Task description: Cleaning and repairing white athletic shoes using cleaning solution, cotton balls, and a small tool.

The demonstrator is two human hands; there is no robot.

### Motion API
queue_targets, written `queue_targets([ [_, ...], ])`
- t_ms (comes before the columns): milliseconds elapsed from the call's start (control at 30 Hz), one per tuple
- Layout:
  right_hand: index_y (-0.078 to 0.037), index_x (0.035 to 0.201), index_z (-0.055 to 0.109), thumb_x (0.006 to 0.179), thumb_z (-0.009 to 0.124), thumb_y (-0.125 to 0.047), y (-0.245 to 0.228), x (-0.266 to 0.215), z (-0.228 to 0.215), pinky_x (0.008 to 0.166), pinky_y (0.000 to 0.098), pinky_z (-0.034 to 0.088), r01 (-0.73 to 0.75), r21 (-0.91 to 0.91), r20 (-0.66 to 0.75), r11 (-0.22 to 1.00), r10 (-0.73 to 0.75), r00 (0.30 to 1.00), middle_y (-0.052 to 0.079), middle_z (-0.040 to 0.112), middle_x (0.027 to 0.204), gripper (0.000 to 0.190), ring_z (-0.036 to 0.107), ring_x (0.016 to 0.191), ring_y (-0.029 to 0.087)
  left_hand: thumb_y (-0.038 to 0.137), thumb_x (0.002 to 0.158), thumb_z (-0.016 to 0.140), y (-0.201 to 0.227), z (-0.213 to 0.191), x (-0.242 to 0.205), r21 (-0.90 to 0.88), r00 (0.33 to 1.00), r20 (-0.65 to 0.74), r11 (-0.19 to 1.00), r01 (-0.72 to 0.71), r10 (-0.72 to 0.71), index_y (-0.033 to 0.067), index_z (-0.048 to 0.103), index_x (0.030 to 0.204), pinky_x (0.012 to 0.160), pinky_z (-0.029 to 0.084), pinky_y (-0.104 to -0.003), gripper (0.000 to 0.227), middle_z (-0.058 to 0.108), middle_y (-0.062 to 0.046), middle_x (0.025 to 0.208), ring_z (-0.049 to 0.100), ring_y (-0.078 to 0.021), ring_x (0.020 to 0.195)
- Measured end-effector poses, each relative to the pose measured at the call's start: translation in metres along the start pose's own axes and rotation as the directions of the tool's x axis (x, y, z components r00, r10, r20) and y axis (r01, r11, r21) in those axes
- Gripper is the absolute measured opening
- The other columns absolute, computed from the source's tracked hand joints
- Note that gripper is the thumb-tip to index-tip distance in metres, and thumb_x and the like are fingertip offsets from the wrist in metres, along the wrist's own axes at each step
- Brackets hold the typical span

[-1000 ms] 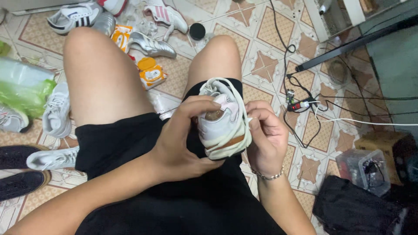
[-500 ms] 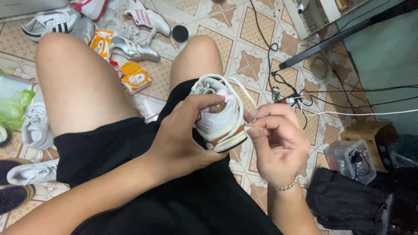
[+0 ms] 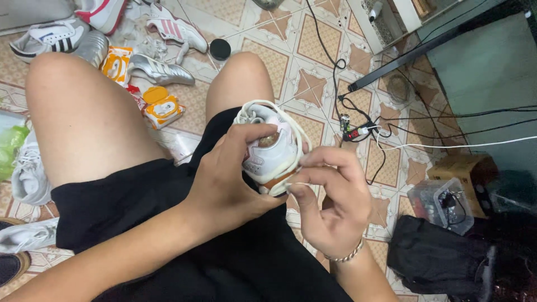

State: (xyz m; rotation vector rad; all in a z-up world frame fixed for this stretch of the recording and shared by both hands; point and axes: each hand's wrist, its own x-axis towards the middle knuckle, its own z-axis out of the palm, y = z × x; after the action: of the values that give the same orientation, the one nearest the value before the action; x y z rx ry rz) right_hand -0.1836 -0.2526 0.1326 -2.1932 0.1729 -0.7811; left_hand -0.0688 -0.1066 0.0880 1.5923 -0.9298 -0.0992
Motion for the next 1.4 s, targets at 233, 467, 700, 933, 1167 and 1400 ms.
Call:
queue_targets([
  [233, 0.006, 0.102, 0.064, 0.103, 0.064, 0.002, 0.014, -0.005, 0.000, 0.106, 0.0347, 0.062, -0.157, 0.199, 0.020, 0.967, 0.156, 0.988, 0.010, 0.054, 0.121, 0.004, 0.063, 0.099, 0.011, 0.023, 0.065, 0.097, 0.000, 0.005, -0.004, 0.057, 1.000, -0.027, 0.998, 0.000, 0.002, 0.0050, 0.052, 0.130, 0.088, 0.056, -0.036, 0.081, 0.065, -0.010, 0.117, 0.069, -0.0285, 0.107],
  [467, 0.006, 0.097, 0.067, 0.095, 0.069, 0.004, -0.004, -0.009, -0.005, 0.075, 0.0220, 0.052, -0.263, 0.096, 0.105, 0.960, 0.253, 0.962, 0.011, 0.059, 0.115, 0.003, 0.061, 0.083, 0.009, 0.018, 0.061, 0.094, -0.004, 0.006, -0.021, 0.107, 0.998, -0.049, 0.994, -0.019, 0.024, 0.0028, 0.055, 0.123, 0.090, 0.058, -0.037, 0.075, 0.067, -0.011, 0.114, 0.070, -0.0306, 0.106],
  [700, 0.004, 0.099, 0.067, 0.102, 0.071, 0.000, 0.016, -0.008, -0.005, 0.090, 0.0243, 0.061, -0.179, 0.144, 0.027, 0.973, 0.177, 0.984, 0.010, 0.060, 0.116, 0.006, 0.061, 0.078, 0.006, 0.021, 0.067, 0.097, -0.003, 0.009, -0.005, 0.120, 0.991, -0.062, 0.987, -0.108, 0.116, 0.0041, 0.055, 0.126, 0.094, 0.056, -0.039, 0.074, 0.066, -0.011, 0.115, 0.069, -0.0320, 0.107],
  [933, 0.000, 0.092, 0.070, 0.086, 0.074, 0.005, 0.007, 0.006, -0.010, 0.094, 0.0345, 0.054, 0.122, -0.170, 0.138, 0.978, -0.099, 0.985, 0.011, 0.062, 0.109, 0.009, 0.067, 0.096, 0.019, 0.024, 0.071, 0.095, -0.008, 0.015, 0.014, 0.052, 0.994, 0.003, 0.992, -0.113, 0.113, 0.0013, 0.051, 0.135, 0.102, 0.051, -0.041, 0.080, 0.065, -0.013, 0.124, 0.066, -0.0334, 0.119],
  [1167, -0.001, 0.089, 0.070, 0.072, 0.072, 0.011, 0.006, 0.018, -0.008, 0.106, 0.0471, 0.053, 0.204, -0.216, 0.156, 0.955, -0.173, 0.973, 0.015, 0.062, 0.107, 0.021, 0.067, 0.095, 0.026, 0.027, 0.077, 0.094, -0.014, 0.025, 0.029, 0.079, 0.979, 0.027, 0.976, -0.202, 0.201, -0.0006, 0.040, 0.147, 0.110, 0.045, -0.043, 0.093, 0.056, -0.018, 0.142, 0.058, -0.0354, 0.134],
  [1400, -0.002, 0.094, 0.070, 0.087, 0.071, 0.008, 0.016, 0.023, -0.012, 0.081, 0.0323, 0.059, -0.158, -0.051, -0.157, 0.986, 0.148, 0.976, 0.013, 0.063, 0.114, 0.013, 0.069, 0.091, 0.022, 0.021, 0.073, 0.089, -0.015, 0.024, 0.041, 0.080, 0.969, 0.110, 0.970, -0.231, 0.222, 0.0009, 0.038, 0.151, 0.109, 0.045, -0.046, 0.095, 0.055, -0.019, 0.140, 0.056, -0.0363, 0.132],
])
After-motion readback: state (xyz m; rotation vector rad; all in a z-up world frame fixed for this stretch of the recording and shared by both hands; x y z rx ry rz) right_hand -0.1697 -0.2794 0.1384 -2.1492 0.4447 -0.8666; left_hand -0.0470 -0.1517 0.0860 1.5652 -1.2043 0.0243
